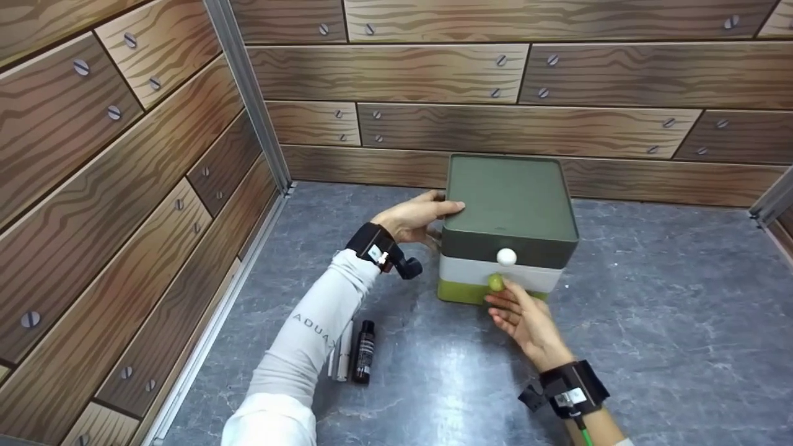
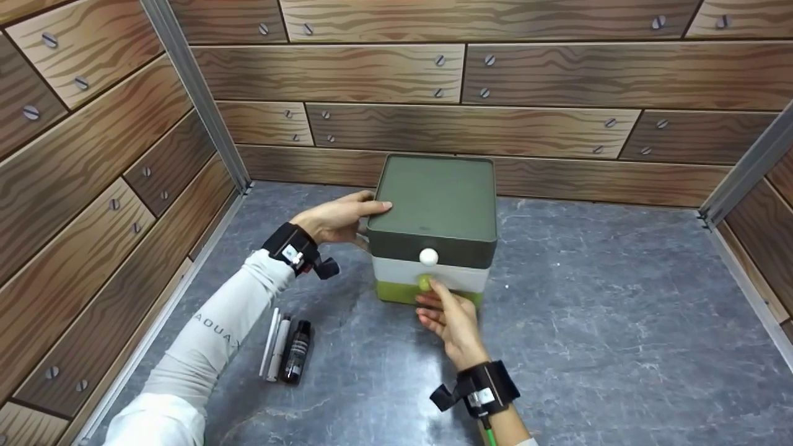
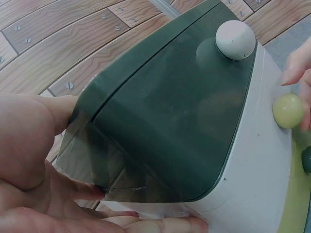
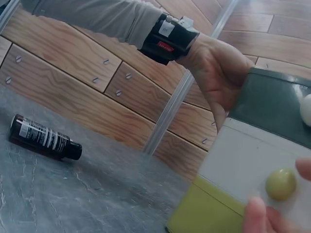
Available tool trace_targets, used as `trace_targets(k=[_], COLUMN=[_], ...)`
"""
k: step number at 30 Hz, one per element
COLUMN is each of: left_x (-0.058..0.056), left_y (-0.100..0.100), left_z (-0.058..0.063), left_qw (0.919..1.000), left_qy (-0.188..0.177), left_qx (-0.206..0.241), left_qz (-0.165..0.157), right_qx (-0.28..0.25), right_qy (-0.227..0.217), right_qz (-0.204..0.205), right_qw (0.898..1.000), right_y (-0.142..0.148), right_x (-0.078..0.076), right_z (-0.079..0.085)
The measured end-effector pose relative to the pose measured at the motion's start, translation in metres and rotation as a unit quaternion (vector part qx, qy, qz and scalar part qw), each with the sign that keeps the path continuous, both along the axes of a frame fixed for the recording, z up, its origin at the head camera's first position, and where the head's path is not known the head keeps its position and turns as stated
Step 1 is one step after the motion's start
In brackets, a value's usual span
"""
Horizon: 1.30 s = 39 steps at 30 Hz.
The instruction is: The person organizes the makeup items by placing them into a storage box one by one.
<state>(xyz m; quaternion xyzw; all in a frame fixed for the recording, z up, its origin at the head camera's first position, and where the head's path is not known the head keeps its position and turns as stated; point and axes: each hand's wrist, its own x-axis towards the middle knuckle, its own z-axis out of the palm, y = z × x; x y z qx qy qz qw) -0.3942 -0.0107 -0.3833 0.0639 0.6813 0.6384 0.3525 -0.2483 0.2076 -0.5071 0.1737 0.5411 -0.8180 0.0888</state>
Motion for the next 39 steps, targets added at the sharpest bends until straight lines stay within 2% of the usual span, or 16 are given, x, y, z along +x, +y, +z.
trace_targets(k=[4, 12, 18, 24, 30, 39], left_x=[0.0, -0.001, -0.001, -0.001, 0.0, 0.0], left_y=[0.0, 0.0, -0.001, -0.001, 0.0, 0.0], left_z=[-0.001, -0.001, -0.002, -0.003, -0.004, -0.003], left_qw=[1.0, 1.0, 1.0, 1.0, 1.0, 0.9999], left_qy=[0.0, 0.006, 0.006, 0.007, 0.01, 0.013], left_qx=[-0.006, -0.002, -0.002, -0.001, -0.001, 0.002], left_qz=[0.001, -0.002, -0.006, -0.004, 0.002, -0.008], right_qx=[-0.015, -0.029, -0.025, -0.013, -0.006, 0.015], right_qy=[0.004, 0.009, 0.013, 0.009, 0.012, 0.023], right_qz=[0.009, -0.007, -0.01, -0.014, -0.027, -0.052], right_qw=[1.0, 0.999, 1.0, 1.0, 1.0, 0.998], right_y=[-0.004, -0.008, -0.009, -0.012, -0.017, -0.025], right_x=[-0.003, -0.009, -0.006, 0.005, 0.022, 0.045], right_z=[0.0, 0.001, -0.002, -0.004, -0.005, -0.007])
